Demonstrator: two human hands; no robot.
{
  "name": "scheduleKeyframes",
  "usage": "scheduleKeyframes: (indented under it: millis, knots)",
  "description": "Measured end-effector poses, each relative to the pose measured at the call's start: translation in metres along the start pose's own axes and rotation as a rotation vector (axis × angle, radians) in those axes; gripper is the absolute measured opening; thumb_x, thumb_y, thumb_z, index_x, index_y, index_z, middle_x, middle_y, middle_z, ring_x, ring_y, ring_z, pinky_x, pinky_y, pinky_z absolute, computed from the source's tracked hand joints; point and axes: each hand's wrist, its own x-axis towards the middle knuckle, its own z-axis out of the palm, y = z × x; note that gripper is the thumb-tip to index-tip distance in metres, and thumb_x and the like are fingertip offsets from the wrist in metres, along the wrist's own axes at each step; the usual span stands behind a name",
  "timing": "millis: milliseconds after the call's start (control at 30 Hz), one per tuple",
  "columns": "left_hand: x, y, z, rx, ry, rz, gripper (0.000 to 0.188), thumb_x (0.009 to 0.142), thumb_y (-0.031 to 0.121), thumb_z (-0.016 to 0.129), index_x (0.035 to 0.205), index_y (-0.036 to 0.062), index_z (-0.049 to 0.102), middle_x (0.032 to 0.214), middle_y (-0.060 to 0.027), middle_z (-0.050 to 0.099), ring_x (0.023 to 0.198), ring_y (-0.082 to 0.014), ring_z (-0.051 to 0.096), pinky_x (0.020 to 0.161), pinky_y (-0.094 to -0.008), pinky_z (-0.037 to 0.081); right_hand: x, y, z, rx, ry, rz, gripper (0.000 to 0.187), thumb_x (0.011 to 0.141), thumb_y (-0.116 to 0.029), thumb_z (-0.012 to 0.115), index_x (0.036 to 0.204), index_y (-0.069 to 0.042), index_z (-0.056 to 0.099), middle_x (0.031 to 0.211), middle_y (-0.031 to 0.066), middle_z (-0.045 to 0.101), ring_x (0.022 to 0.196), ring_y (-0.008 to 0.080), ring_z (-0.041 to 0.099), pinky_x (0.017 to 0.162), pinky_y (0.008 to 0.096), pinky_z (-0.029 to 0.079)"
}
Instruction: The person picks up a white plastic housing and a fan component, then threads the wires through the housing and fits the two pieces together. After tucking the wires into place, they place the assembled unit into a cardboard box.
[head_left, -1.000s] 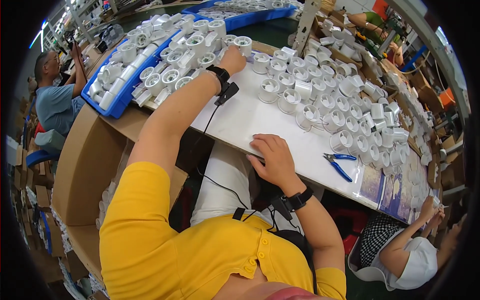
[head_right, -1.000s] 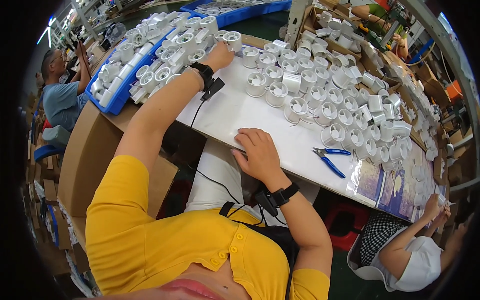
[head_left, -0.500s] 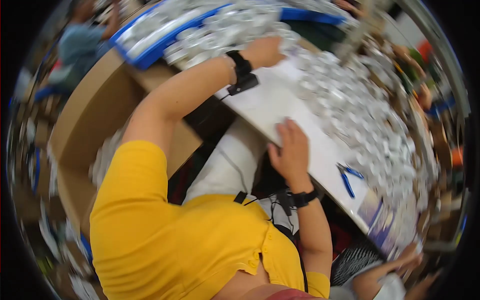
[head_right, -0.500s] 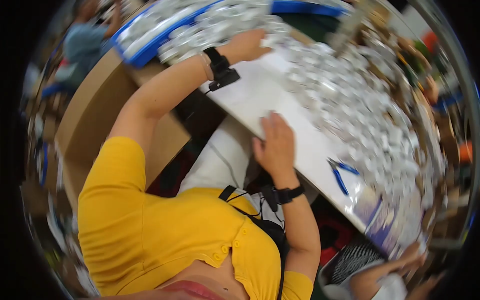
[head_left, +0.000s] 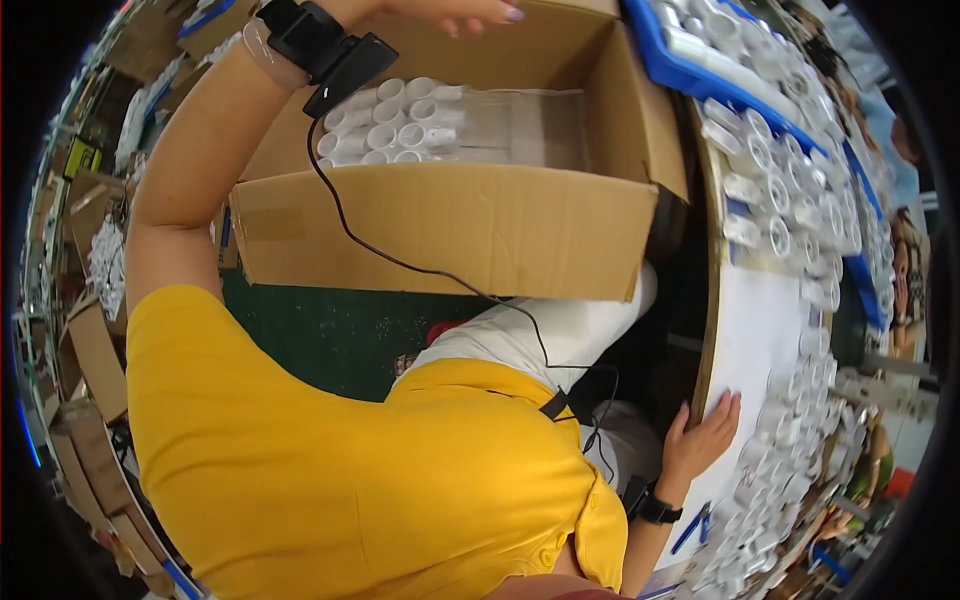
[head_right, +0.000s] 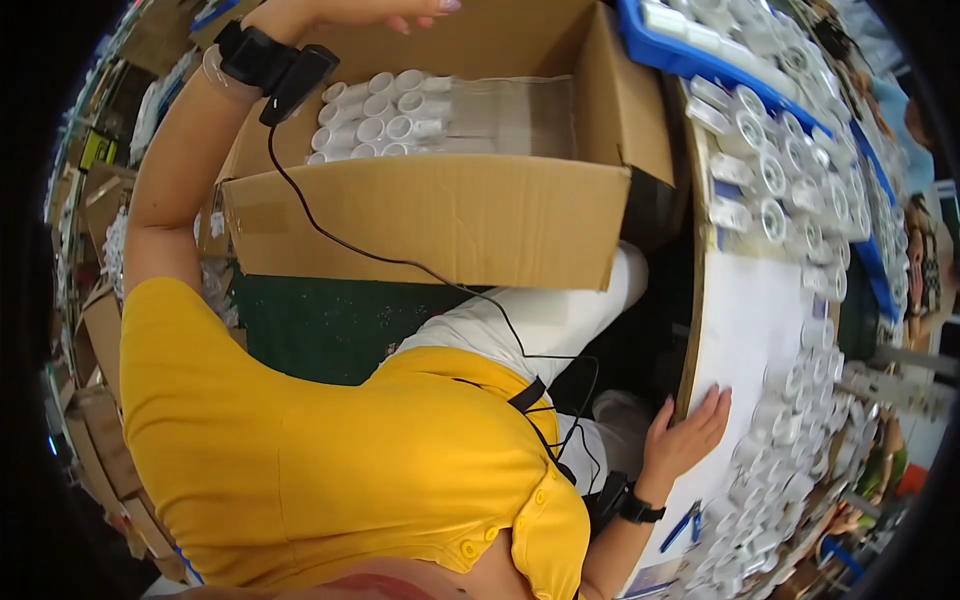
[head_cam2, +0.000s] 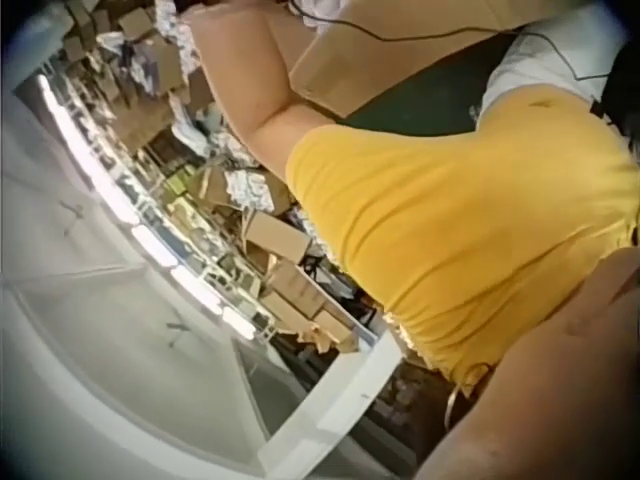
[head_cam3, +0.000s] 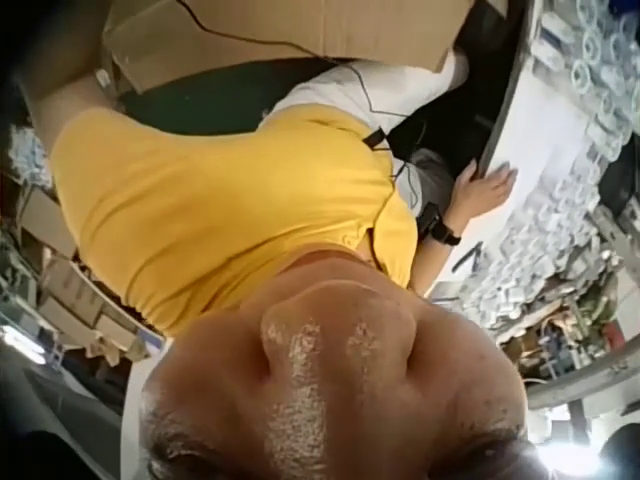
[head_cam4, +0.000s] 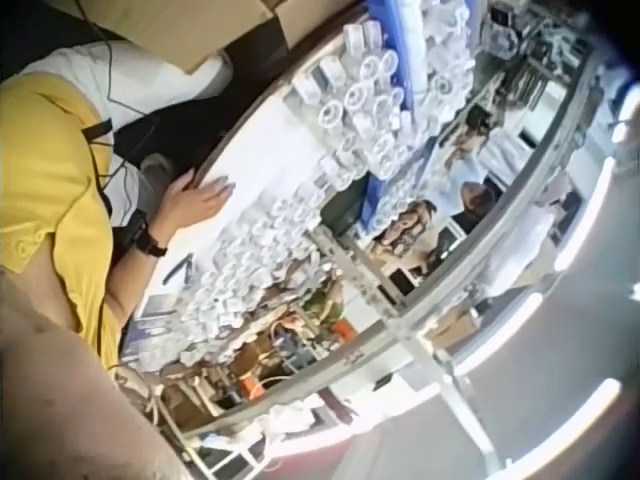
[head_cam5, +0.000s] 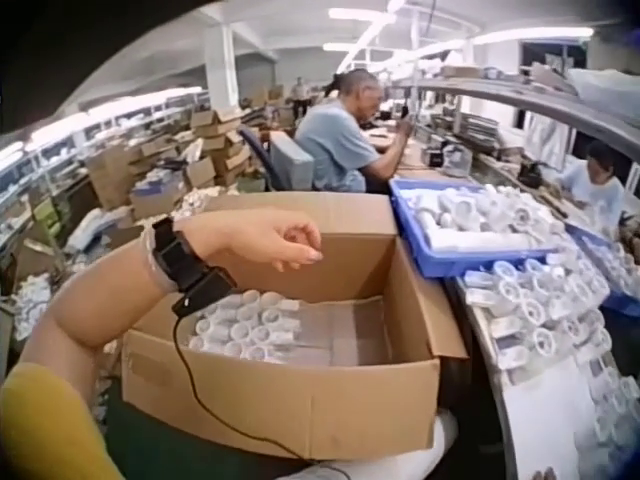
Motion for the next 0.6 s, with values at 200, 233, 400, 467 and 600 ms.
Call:
scheduleKeyframes:
  millis: [200,233,400,467,600]
  knots:
    - [0.013,-0.186,-0.014,-0.004,0.051,-0.418,0.036,0.089,0.031,0.064,0.111,0.0041,0.056,0.09,-0.0083,0.065,0.082,-0.0186,0.063,0.067,-0.031,0.052,0.001,-0.003,-0.005,-0.007,-0.054,-0.038,0.061,0.081,-0.014,0.067,0.135,0.0,0.041,0.138,0.0213,0.043,0.127,0.0392,0.042,0.106,0.0458,0.034]
    - [0.02,-0.216,-0.002,-0.228,0.044,-0.617,0.037,0.087,0.032,0.065,0.107,0.0019,0.058,0.086,-0.0111,0.066,0.081,-0.0225,0.066,0.064,-0.0334,0.052,-0.001,-0.003,-0.006,-0.025,-0.062,-0.029,0.061,0.081,-0.014,0.066,0.135,0.0,0.041,0.138,0.0217,0.043,0.127,0.0397,0.042,0.106,0.0466,0.034]
    - [0.039,-0.394,0.065,0.042,-0.163,-0.5,0.035,0.089,0.032,0.059,0.088,-0.0028,0.064,0.077,-0.0102,0.066,0.062,-0.0193,0.063,0.052,-0.0324,0.051,0.006,-0.001,-0.004,-0.033,-0.088,-0.021,0.059,0.082,-0.013,0.065,0.135,0.0,0.041,0.139,0.0219,0.043,0.126,0.04,0.042,0.105,0.0477,0.034]
    - [0.062,-0.412,0.086,0.052,-0.262,-0.338,0.035,0.089,0.03,0.059,0.083,-0.0039,0.065,0.072,-0.0115,0.066,0.059,-0.0199,0.063,0.052,-0.0323,0.051,0.004,-0.001,-0.003,-0.052,-0.113,0.011,0.059,0.083,-0.013,0.065,0.135,0.0,0.04,0.139,0.0212,0.043,0.127,0.0393,0.042,0.106,0.0469,0.034]
    - [0.06,-0.321,0.112,-0.001,-0.178,-0.802,0.036,0.086,0.028,0.06,0.074,-0.0055,0.064,0.071,-0.0157,0.065,0.06,-0.0205,0.064,0.054,-0.0361,0.053,0.007,-0.004,-0.003,-0.085,-0.121,0.023,0.059,0.084,-0.013,0.064,0.136,-0.002,0.04,0.14,0.0199,0.042,0.128,0.038,0.042,0.106,0.0454,0.034]
